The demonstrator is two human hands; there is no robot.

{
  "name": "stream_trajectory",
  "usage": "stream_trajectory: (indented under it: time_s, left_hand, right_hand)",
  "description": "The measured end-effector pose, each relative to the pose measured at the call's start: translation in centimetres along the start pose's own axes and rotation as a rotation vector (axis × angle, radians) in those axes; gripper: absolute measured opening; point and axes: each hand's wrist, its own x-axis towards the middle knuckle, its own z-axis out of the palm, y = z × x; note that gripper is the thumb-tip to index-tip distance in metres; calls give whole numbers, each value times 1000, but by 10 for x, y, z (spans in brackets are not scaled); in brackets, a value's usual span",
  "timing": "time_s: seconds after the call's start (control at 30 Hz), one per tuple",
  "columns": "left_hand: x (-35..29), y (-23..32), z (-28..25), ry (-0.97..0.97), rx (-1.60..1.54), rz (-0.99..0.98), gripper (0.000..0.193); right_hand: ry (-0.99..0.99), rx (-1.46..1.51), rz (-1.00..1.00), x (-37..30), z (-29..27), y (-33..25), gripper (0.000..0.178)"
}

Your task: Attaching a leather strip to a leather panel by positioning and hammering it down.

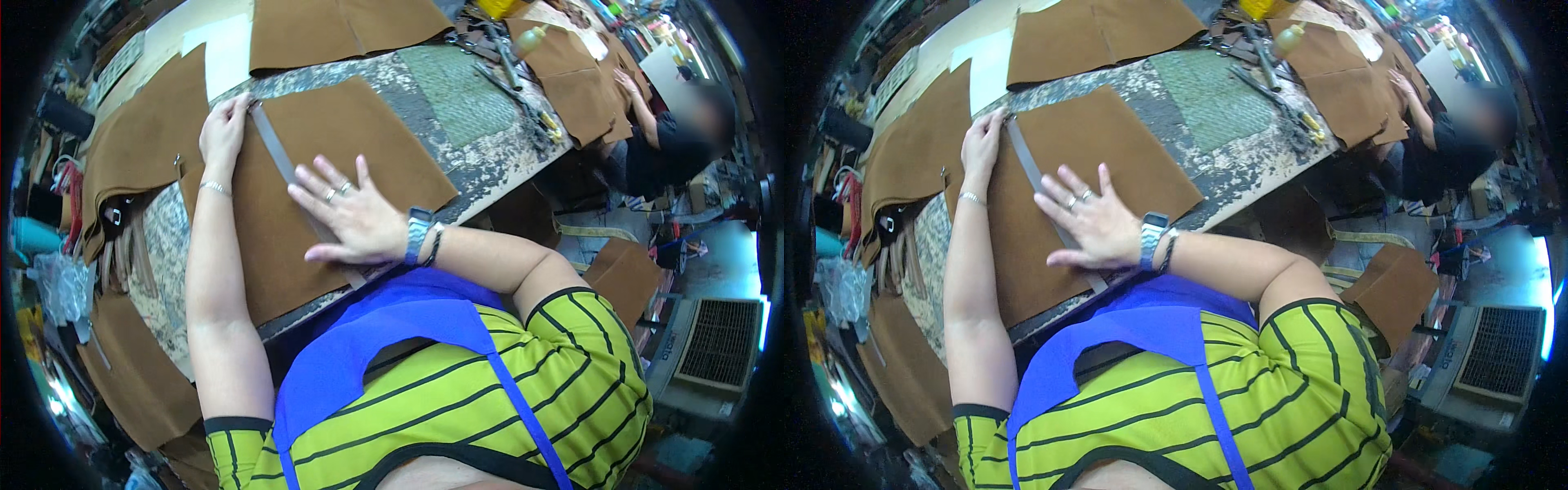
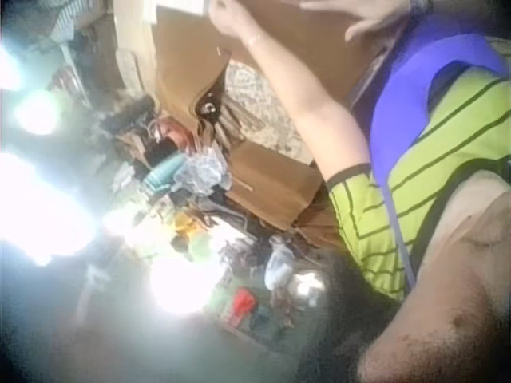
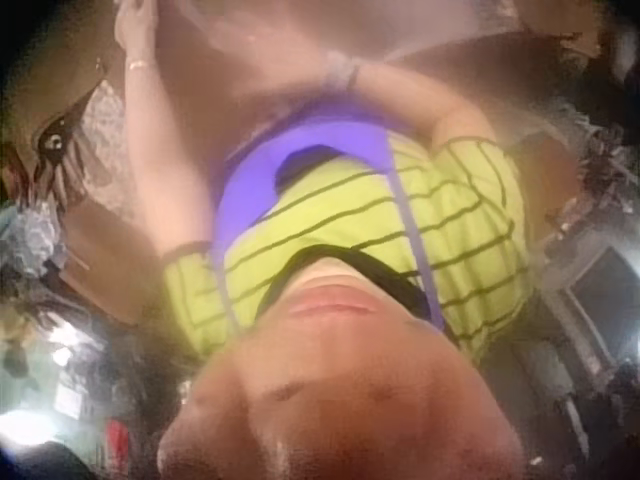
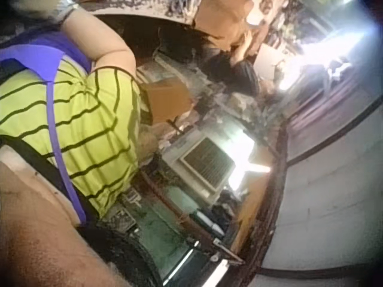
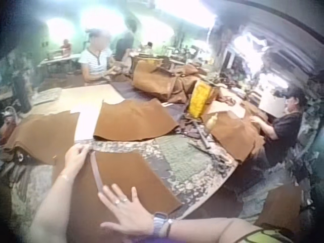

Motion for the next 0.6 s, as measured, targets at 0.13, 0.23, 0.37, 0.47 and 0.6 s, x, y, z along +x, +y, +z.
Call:
stream_trajectory:
  time_s: [0.13,0.23,0.37,0.47,0.6]
  left_hand:
    - [-38,3,-3,196,113,398,45]
    - [-100,54,-19,-137,182,476,52]
    - [-175,79,-25,-305,309,342,60]
    - [-194,78,-27,-281,284,328,61]
    - [-195,79,-29,-253,243,314,61]
  right_hand:
    - [366,-228,253,14,-64,113,65]
    - [507,-513,410,-21,-105,263,38]
    - [90,-446,998,-49,-133,355,52]
    - [31,-526,913,-36,-137,344,40]
    - [-122,-586,1043,-33,-146,364,61]
